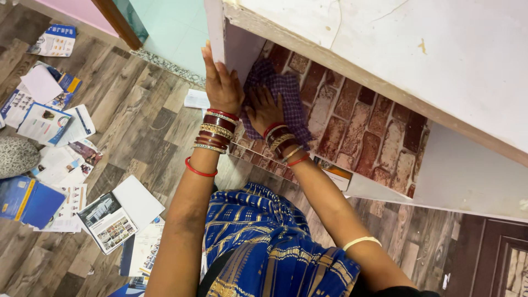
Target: The person wipes the top and interior surfaces of a shelving unit with a cloth, moving books and papers aside to reach the corners.
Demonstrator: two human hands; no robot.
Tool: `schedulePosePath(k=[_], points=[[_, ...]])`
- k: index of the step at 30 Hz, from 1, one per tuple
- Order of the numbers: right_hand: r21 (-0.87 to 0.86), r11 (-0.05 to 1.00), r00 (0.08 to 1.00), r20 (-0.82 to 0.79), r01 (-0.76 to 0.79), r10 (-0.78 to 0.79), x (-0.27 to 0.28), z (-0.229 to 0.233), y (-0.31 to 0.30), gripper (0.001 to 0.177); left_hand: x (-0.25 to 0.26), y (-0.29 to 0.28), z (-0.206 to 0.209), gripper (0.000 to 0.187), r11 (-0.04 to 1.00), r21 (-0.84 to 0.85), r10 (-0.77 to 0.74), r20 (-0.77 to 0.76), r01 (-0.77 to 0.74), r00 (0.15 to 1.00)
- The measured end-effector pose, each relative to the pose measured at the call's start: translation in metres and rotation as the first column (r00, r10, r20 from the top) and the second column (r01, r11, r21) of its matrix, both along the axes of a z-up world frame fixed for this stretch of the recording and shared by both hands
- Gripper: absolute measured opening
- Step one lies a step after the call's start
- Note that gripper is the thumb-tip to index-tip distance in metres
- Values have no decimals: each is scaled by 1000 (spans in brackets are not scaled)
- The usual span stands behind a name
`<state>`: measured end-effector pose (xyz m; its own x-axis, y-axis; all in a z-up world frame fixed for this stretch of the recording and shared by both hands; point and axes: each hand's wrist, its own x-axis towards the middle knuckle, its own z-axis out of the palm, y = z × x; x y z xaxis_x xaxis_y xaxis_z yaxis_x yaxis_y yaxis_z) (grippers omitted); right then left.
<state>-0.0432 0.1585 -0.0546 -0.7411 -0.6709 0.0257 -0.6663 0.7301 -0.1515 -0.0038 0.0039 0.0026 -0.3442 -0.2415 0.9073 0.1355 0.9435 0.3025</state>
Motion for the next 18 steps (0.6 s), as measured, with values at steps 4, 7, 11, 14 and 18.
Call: schedulePosePath(k=[4, 7, 11, 14, 18], points=[[-3, 999, 999, -32, -39, 38, 14, 9, 2, 68, -2, -4, -1, 97, 1000, -11, -11, 0, 11, 1000], [-32, 999, 1000, -28, 3, -4, 23, 10, 36, 70, -6, -3, -4, 94, 1000, -3, 26, 2, -26, 1000], [-32, 995, 996, -16, 90, -91, 20, 4, 91, 70, -7, -8, -10, 89, 1000, -14, 28, -21, -28, 999], [-45, 983, 984, -2, 178, -179, 15, -1, 140, 71, -10, -10, -13, 84, 999, 40, 17, -18, -16, 1000], [-47, 955, 954, -44, 294, -296, 6, -11, 209, 72, -4, -12, -10, 81, 1000, 31, 2, -8, -2, 1000]])
